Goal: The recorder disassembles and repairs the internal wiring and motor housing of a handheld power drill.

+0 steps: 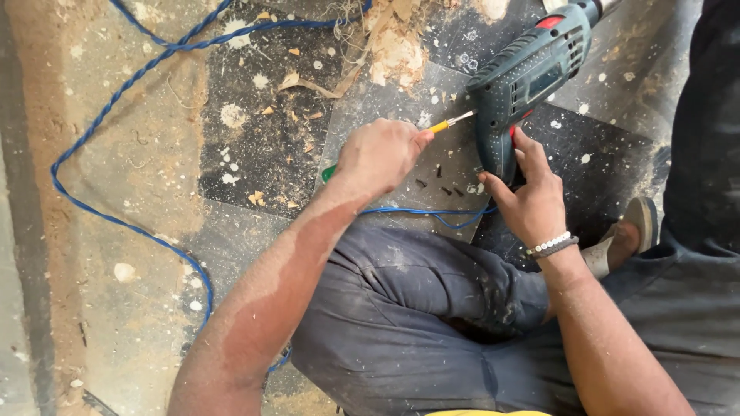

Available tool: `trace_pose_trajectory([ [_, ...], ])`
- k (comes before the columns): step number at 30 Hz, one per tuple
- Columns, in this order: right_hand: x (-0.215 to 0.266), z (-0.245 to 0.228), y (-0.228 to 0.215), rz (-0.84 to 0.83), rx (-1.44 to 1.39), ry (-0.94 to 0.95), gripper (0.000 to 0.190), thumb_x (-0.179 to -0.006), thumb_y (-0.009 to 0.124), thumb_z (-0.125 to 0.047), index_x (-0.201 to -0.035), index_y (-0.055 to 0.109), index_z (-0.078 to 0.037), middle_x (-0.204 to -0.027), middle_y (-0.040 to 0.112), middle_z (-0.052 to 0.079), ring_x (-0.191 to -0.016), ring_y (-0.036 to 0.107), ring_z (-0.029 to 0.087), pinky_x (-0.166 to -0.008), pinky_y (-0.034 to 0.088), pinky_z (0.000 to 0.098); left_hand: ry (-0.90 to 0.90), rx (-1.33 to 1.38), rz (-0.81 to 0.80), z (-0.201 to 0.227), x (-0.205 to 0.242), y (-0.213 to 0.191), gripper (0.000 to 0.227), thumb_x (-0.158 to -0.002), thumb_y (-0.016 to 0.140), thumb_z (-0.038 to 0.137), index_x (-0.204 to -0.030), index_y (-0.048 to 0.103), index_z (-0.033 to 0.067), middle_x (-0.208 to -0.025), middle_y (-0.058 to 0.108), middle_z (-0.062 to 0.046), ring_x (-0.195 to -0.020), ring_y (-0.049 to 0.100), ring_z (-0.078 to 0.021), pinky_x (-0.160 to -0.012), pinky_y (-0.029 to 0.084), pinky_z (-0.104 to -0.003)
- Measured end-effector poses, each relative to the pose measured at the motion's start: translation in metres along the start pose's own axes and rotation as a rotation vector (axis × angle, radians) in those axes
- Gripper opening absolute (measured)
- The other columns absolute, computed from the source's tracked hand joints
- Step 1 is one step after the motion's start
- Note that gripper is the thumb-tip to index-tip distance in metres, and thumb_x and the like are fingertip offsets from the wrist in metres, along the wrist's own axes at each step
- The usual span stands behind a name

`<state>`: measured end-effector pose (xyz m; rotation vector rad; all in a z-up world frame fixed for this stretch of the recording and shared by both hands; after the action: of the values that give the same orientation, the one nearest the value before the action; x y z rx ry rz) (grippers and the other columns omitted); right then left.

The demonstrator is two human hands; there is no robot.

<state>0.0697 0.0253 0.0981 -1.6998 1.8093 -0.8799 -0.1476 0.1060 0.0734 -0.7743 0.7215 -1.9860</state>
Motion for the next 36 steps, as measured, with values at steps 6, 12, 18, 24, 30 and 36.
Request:
trace_pose_trajectory([
  [6, 0.001, 0.000, -0.004, -0.013, 0.068, -0.037, 0.077, -0.088, 0.084, -0.016, -0.153, 0.044, 0.000, -0.127, 0.070, 0.027, -0.117, 0.070, 0.034, -0.094, 0.057, 0.0400, 0.046, 0.344, -0.232, -0.023, -0.016, 0.026, 0.057, -0.104, 0.043, 0.049, -0.078, 0.080, 0.0135, -0.077, 0.075, -0.015, -0.079, 0.074, -0.0330, -0.080, 0.056, -0.045],
  [12, 0.001, -0.002, -0.003, 0.028, 0.062, -0.052, 0.075, -0.084, 0.084, -0.014, -0.149, 0.048, -0.004, -0.124, 0.072, 0.024, -0.112, 0.072, 0.032, -0.091, 0.058, 0.0392, -0.064, -0.083, 0.019, -0.012, -0.010, 0.006, 0.049, -0.100, 0.048, 0.055, -0.092, 0.074, 0.0138, -0.081, 0.072, -0.011, -0.075, 0.072, -0.0339, -0.067, 0.055, -0.052],
  [18, 0.001, 0.007, -0.001, 0.032, -0.068, -0.002, 0.075, -0.084, 0.083, -0.011, -0.149, 0.048, -0.006, -0.118, 0.073, 0.019, -0.105, 0.074, 0.024, -0.088, 0.058, 0.0359, -0.072, -0.256, -0.021, -0.004, -0.009, -0.006, 0.048, -0.103, 0.047, 0.056, -0.098, 0.067, 0.0128, -0.076, 0.072, -0.012, -0.065, 0.074, -0.0288, -0.060, 0.059, -0.047],
  [24, 0.002, 0.010, -0.001, 0.006, -0.129, 0.041, 0.075, -0.083, 0.083, -0.010, -0.149, 0.048, -0.006, -0.113, 0.073, 0.015, -0.100, 0.074, 0.020, -0.086, 0.058, 0.0332, -0.046, -0.167, 0.107, -0.002, -0.004, -0.018, 0.048, -0.100, 0.052, 0.057, -0.092, 0.073, 0.0145, -0.080, 0.073, -0.015, -0.074, 0.072, -0.0366, -0.066, 0.056, -0.052],
  [30, 0.001, 0.008, -0.002, 0.018, -0.094, 0.027, 0.075, -0.082, 0.084, -0.011, -0.148, 0.050, -0.006, -0.115, 0.073, 0.017, -0.103, 0.074, 0.023, -0.088, 0.058, 0.0352, -0.005, -0.040, 0.131, -0.013, -0.010, 0.000, 0.044, -0.097, 0.051, 0.054, -0.091, 0.077, 0.0190, -0.081, 0.075, -0.014, -0.074, 0.073, -0.0381, -0.065, 0.056, -0.054],
  [36, 0.001, 0.008, 0.001, 0.052, -0.012, -0.082, 0.078, -0.079, 0.088, -0.014, -0.147, 0.051, -0.002, -0.132, 0.068, 0.021, -0.118, 0.070, 0.032, -0.096, 0.056, 0.0376, -0.176, -0.105, 0.129, 0.002, 0.005, 0.010, 0.048, -0.108, 0.044, 0.050, -0.099, 0.073, 0.0128, -0.079, 0.074, -0.015, -0.076, 0.075, -0.0344, -0.065, 0.058, -0.050],
])
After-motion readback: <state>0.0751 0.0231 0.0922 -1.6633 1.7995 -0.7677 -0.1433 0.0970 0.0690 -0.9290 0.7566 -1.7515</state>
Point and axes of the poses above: each hand's wrist, its own x-axis away from the middle knuckle, its own y-axis out of the palm, z = x × y, the point moved 6 cm from there along -x, towards the middle knuckle
